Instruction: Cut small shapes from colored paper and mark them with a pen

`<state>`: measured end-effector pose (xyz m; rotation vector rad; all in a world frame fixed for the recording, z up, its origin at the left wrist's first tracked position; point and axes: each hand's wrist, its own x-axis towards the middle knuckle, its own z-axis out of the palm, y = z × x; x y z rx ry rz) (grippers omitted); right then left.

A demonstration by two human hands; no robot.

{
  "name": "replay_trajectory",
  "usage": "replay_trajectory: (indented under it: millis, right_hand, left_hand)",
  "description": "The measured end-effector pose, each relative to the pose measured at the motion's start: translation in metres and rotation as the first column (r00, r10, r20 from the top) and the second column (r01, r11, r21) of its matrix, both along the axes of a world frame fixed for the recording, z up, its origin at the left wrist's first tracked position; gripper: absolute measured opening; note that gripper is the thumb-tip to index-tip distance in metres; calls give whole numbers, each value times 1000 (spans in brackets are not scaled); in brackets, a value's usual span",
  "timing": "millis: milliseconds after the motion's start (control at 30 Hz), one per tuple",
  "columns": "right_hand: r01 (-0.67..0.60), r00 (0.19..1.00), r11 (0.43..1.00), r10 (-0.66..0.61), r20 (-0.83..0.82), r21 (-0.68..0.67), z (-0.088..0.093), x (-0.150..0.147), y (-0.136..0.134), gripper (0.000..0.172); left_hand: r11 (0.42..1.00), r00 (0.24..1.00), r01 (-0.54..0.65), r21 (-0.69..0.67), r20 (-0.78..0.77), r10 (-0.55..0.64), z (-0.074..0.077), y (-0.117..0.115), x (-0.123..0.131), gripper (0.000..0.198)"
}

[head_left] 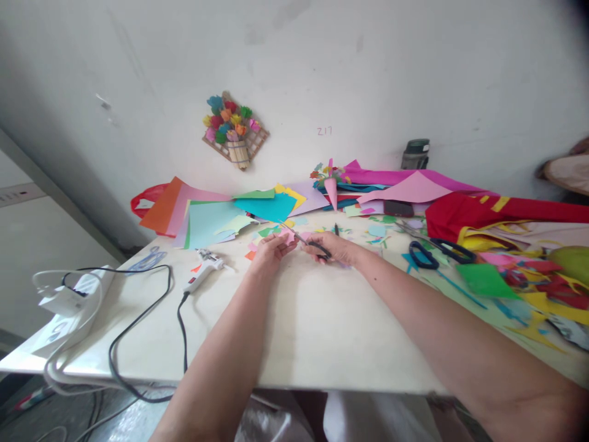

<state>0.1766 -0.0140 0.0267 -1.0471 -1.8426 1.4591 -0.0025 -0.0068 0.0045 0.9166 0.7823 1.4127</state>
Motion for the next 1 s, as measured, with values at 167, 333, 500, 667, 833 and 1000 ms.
replay_trajectory:
  millis: [167,333,500,667,833,1000]
  right_hand:
    - [-15,1000,1000,15,-26,0,-3,1,3,15]
    - [-39,998,999,38,-51,-4,-7,3,7,18]
    - [-48,999,999,48,6,25,-12,5,12,20]
    - [-68,997,997,68,22,30,-11,5,11,21]
    - [-64,998,998,64,17,23,-9,5,9,19]
    - [-34,999,999,34,4,39,-8,3,8,19]
  left_hand:
    - [1000,1000,4,0,-11,-4,0,-1,0,10]
    - [1000,1000,10,-3,-18,-10,1,-1,0,11]
    - [1000,1000,3,16,-28,-2,0,0,-2,12]
    - [998,997,40,44,-70,-37,-2,1,-3,14]
    - [998,996,46,43,-81,-42,-1,0,-2,13]
    - [998,997,47,51,-58,-44,-2,0,-3,15]
